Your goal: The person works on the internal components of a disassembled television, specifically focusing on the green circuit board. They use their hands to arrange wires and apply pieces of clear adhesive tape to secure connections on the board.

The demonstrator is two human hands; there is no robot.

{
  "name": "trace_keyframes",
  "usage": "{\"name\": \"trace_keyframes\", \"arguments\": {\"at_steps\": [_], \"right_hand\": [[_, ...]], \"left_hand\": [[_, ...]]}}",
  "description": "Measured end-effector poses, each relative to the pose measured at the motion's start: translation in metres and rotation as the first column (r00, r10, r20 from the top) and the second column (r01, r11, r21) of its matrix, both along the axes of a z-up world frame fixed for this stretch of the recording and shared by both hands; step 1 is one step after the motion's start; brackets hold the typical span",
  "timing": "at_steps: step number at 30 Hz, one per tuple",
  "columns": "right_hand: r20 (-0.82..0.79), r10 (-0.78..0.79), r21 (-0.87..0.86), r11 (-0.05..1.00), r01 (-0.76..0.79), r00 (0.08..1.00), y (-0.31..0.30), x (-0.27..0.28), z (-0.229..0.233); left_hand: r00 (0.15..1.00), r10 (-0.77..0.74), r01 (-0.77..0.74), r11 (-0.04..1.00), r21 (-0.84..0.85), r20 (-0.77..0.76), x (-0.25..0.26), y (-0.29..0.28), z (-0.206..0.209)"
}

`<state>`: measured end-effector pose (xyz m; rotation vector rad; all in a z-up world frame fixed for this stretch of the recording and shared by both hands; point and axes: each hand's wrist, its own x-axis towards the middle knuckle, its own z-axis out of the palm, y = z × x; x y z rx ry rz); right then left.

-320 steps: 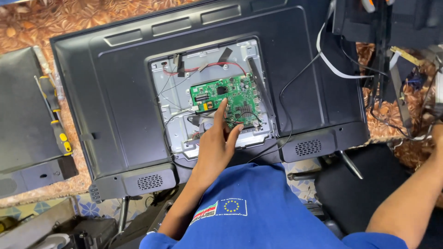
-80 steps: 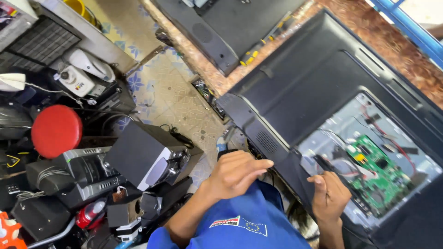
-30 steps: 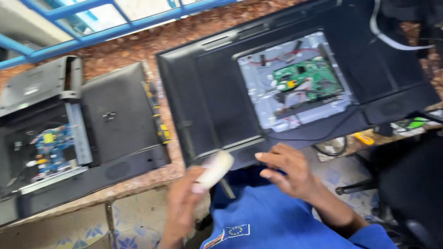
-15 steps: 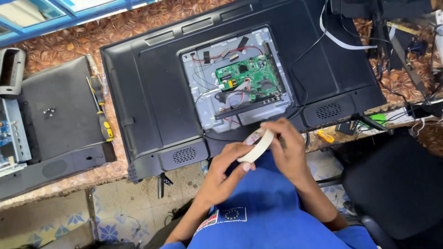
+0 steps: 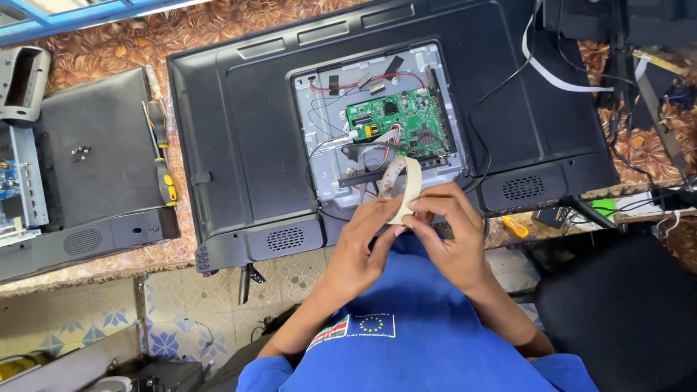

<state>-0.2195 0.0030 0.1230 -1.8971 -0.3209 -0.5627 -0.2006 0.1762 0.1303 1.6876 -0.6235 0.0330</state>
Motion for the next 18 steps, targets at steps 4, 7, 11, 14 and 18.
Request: {"name": "trace_keyframes", "arguments": {"at_steps": [4,7,11,14,18], "right_hand": [[-0.035,-0.030,0.030,0.999,0.031,0.999,0.005,0.002,-0.009],[-0.084,-0.017,-0.006,1.000,0.017,0.996,0.000,0.009,-0.009],[-0.202,0.036,0.031,0.999,-0.031,0.979,-0.002,0.021,-0.013],[-0.243,0.081,0.049,0.996,-0.071,0.967,-0.004,0.031,-0.014],[-0.295,0.089,0.072,0.995,-0.071,0.951,-0.014,0.039,-0.026]], "left_hand": [[0.999,-0.007,0.007,1.000,-0.005,0.040,0.006,0.003,-0.011],[0.996,0.003,-0.004,1.000,0.019,0.088,0.012,0.001,-0.019],[0.971,0.009,-0.043,0.990,0.135,0.240,0.019,0.004,-0.027],[0.956,0.019,-0.073,0.981,0.178,0.291,0.025,0.004,-0.028],[0.956,0.019,-0.081,0.976,0.202,0.293,0.035,-0.005,-0.041]]}}
